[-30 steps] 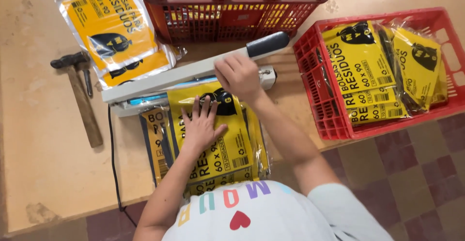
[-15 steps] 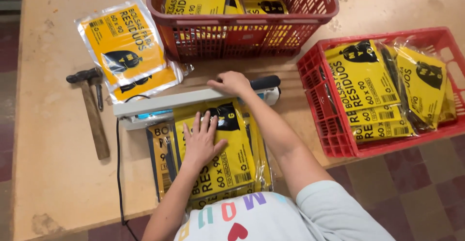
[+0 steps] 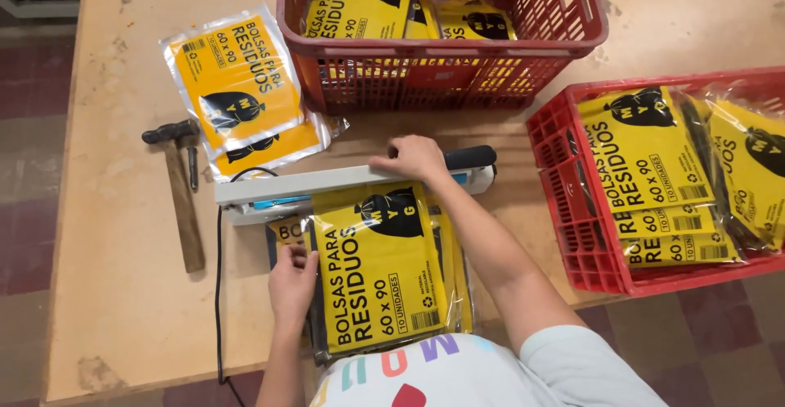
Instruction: Using a manual heat sealer to seal the ends of plastic bags and then placing them into a storage crate.
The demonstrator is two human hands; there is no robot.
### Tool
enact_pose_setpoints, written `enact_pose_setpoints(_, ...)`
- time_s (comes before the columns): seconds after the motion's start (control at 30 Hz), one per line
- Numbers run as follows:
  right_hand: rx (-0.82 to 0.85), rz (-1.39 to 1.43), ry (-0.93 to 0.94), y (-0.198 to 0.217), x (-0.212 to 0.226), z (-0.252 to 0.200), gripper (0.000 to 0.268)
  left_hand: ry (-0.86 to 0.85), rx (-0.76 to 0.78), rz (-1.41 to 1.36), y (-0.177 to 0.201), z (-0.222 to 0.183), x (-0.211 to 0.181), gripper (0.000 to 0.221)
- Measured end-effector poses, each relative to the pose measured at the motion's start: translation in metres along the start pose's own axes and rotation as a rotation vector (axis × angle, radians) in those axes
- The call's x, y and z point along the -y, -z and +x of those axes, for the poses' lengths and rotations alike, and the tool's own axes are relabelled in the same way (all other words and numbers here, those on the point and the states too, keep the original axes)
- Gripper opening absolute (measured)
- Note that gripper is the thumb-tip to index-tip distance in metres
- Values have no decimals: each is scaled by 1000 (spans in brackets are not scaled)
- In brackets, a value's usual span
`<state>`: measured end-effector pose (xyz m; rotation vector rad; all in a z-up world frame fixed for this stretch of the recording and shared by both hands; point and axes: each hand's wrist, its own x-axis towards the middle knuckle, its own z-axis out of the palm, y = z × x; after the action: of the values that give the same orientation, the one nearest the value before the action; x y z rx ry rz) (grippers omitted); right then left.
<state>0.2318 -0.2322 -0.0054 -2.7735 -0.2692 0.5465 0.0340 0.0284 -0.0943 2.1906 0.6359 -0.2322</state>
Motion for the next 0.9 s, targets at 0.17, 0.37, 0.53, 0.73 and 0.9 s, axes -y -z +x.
enact_pose_setpoints(0.17, -55, -6, -1, -7, -6, 4, 71, 56, 81, -80, 13, -9, -17, 20)
enact_pose_setpoints(0.37, -102, -2, 25, -14, -10, 4, 71, 123, 145, -349, 27, -31, -52, 22)
enact_pose_setpoints(0.53, -134, -38, 50, -19, -12, 7, 70, 179, 312, -314, 52, -51, -97, 55)
enact_pose_setpoints(0.73, -149, -54, 45, -21, -13, 9, 72, 118, 255, -327, 34, -43, -73, 45)
enact_pose_setpoints(0.9, -144, -57, 41, -21, -11, 7, 71, -167, -257, 8, 8, -31, -28, 31)
